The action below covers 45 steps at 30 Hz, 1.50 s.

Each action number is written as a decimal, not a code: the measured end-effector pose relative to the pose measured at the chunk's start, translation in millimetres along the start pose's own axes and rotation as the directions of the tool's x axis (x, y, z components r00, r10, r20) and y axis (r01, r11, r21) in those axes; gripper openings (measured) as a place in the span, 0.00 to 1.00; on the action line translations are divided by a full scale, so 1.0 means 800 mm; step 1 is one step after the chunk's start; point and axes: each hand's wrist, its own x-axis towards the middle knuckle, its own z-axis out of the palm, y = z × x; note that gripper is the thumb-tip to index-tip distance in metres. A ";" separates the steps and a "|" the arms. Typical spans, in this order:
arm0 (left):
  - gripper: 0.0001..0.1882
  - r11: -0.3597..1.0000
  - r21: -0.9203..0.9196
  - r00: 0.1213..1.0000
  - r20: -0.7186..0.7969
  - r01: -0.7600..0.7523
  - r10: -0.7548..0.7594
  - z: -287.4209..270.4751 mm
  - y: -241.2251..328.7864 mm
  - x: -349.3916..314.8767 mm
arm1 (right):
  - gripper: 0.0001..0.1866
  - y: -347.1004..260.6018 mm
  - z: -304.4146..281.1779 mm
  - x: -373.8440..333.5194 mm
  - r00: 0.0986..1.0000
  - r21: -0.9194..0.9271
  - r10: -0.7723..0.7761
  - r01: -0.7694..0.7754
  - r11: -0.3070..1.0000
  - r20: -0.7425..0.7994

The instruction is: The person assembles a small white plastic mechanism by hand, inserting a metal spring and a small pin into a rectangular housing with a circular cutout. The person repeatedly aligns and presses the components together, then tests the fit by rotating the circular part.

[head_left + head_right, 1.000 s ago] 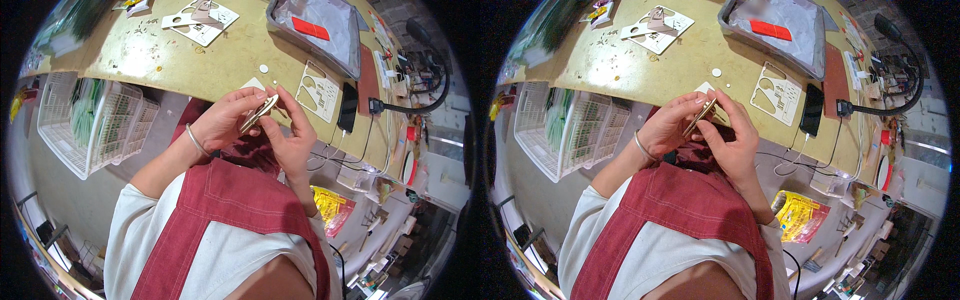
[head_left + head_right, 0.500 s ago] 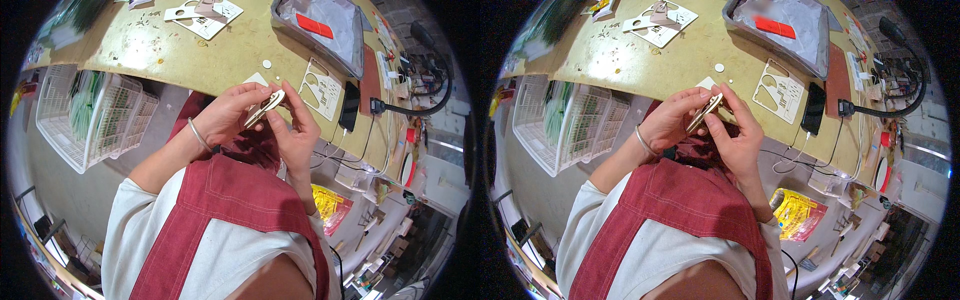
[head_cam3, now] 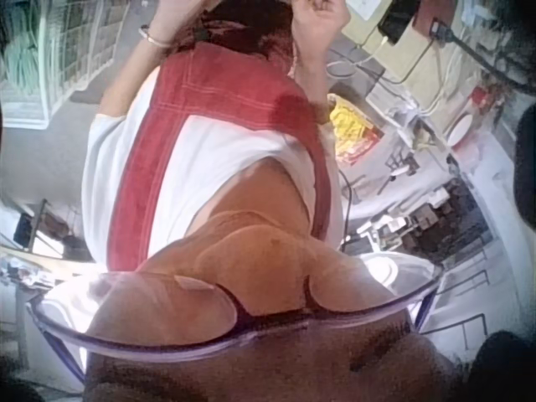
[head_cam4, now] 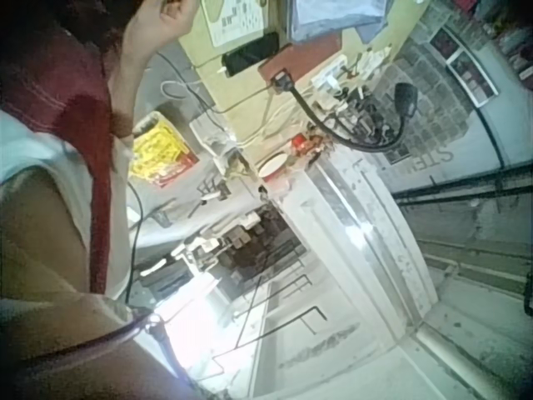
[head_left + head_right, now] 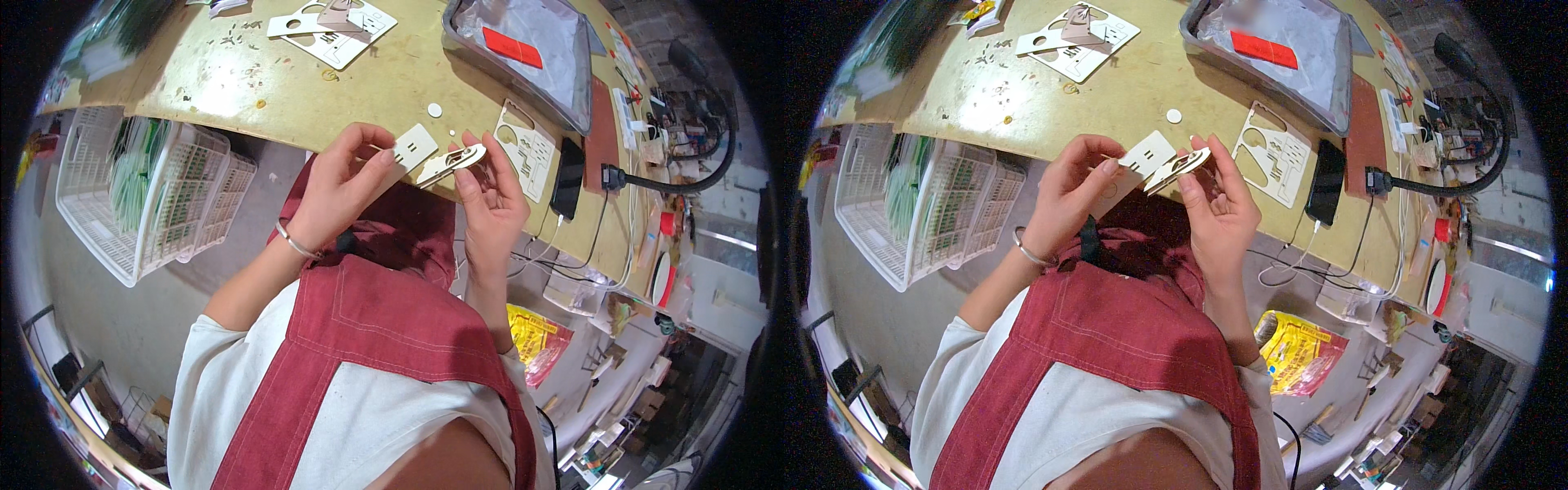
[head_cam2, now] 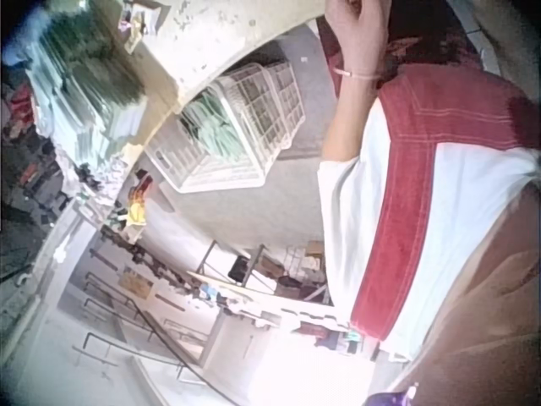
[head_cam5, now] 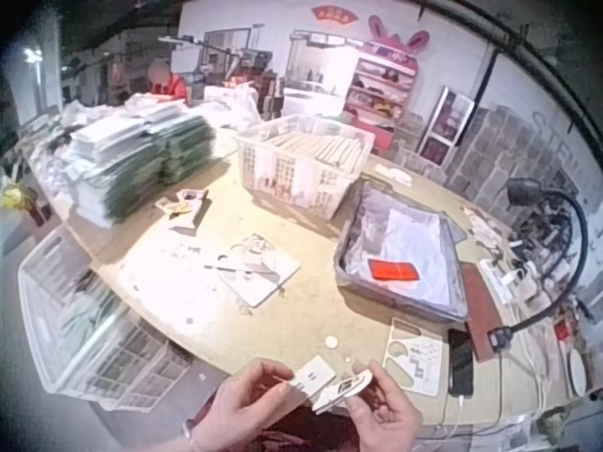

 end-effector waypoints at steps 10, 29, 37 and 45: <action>0.41 0.491 0.764 0.893 0.243 -0.418 0.380 -0.032 0.000 -0.022 | 0.28 0.035 0.026 0.009 0.997 -0.080 -0.076 0.075 0.994 -0.015; 0.34 0.530 0.749 0.884 0.158 -0.398 0.440 -0.024 -0.015 -0.017 | 0.31 0.066 0.028 0.009 0.942 -0.512 -0.317 0.326 0.795 0.107; 0.34 0.528 0.754 0.890 0.161 -0.390 0.427 -0.024 -0.014 -0.017 | 0.30 0.060 0.030 0.007 0.958 -0.502 -0.266 0.282 0.818 0.105; 0.33 0.522 0.752 0.883 0.170 -0.403 0.436 -0.024 -0.013 -0.016 | 0.29 0.063 0.033 0.009 0.954 -0.518 -0.282 0.291 0.804 0.099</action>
